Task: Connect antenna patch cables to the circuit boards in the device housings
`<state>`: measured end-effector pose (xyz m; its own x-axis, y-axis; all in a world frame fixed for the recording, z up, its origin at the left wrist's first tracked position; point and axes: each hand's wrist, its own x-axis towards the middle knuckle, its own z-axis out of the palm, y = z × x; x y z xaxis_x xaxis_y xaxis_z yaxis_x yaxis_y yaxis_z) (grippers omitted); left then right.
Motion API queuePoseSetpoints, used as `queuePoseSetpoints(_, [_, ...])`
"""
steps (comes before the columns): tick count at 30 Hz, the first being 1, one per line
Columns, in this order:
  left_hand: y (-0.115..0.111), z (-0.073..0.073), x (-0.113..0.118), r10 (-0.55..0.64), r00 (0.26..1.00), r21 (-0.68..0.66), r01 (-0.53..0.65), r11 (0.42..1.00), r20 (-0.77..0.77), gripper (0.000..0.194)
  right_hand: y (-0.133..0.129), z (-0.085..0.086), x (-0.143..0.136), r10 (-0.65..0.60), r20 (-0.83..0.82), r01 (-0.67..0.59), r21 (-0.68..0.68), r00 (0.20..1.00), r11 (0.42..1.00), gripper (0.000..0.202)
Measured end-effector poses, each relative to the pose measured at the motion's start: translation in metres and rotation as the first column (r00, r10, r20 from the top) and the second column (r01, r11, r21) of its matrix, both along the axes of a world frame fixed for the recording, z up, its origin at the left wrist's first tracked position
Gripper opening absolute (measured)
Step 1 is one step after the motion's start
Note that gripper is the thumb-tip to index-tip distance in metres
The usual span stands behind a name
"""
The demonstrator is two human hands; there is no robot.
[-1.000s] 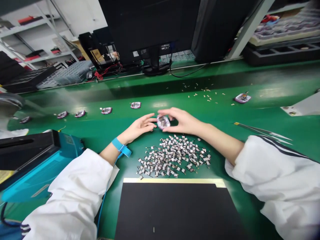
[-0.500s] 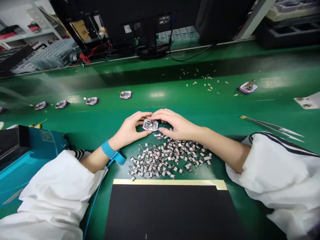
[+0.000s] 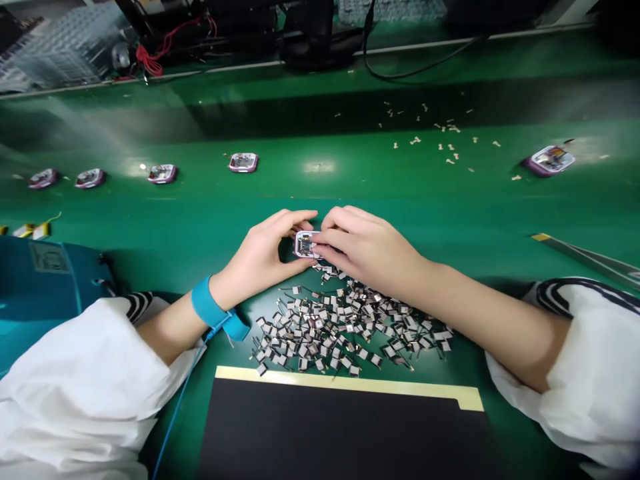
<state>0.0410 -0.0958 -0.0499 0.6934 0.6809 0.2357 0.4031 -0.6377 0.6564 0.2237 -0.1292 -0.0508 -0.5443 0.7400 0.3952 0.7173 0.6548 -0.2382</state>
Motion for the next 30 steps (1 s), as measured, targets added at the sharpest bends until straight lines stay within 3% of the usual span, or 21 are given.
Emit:
queuePoseSetpoints(5, [-0.003,0.001,0.0,0.019,0.999,-0.006,-0.019,1.0,0.036,0.05,-0.001,0.002,0.001,0.04,-0.029,-0.044,-0.128,0.999,0.991,0.022])
queuePoseSetpoints(9, [-0.006,0.002,0.001,0.045,0.998,-0.029,-0.044,0.999,0.053,0.049,-0.002,0.001,-0.001,-0.029,-0.098,0.012,-0.168,0.995,0.986,0.017])
queuePoseSetpoints(14, [-0.009,0.002,0.004,0.1,0.992,-0.035,-0.098,0.995,0.07,0.053,0.003,0.008,0.0,0.01,0.014,-0.01,0.036,1.0,0.999,0.018])
queuePoseSetpoints(20, [-0.009,0.001,0.003,0.101,0.992,-0.094,-0.093,0.991,0.076,0.056,0.007,0.008,0.004,0.015,0.148,-0.064,0.329,0.989,0.942,0.023])
queuePoseSetpoints(25, [-0.007,0.001,0.003,0.09,0.992,-0.18,-0.074,0.981,0.086,0.058,0.009,0.007,0.006,0.014,0.214,-0.096,0.375,0.977,0.922,0.025])
queuePoseSetpoints(30, [-0.006,0.001,0.005,0.071,0.994,-0.186,-0.055,0.981,0.08,0.057,0.011,0.005,0.001,0.012,0.172,-0.075,0.362,0.985,0.929,0.025])
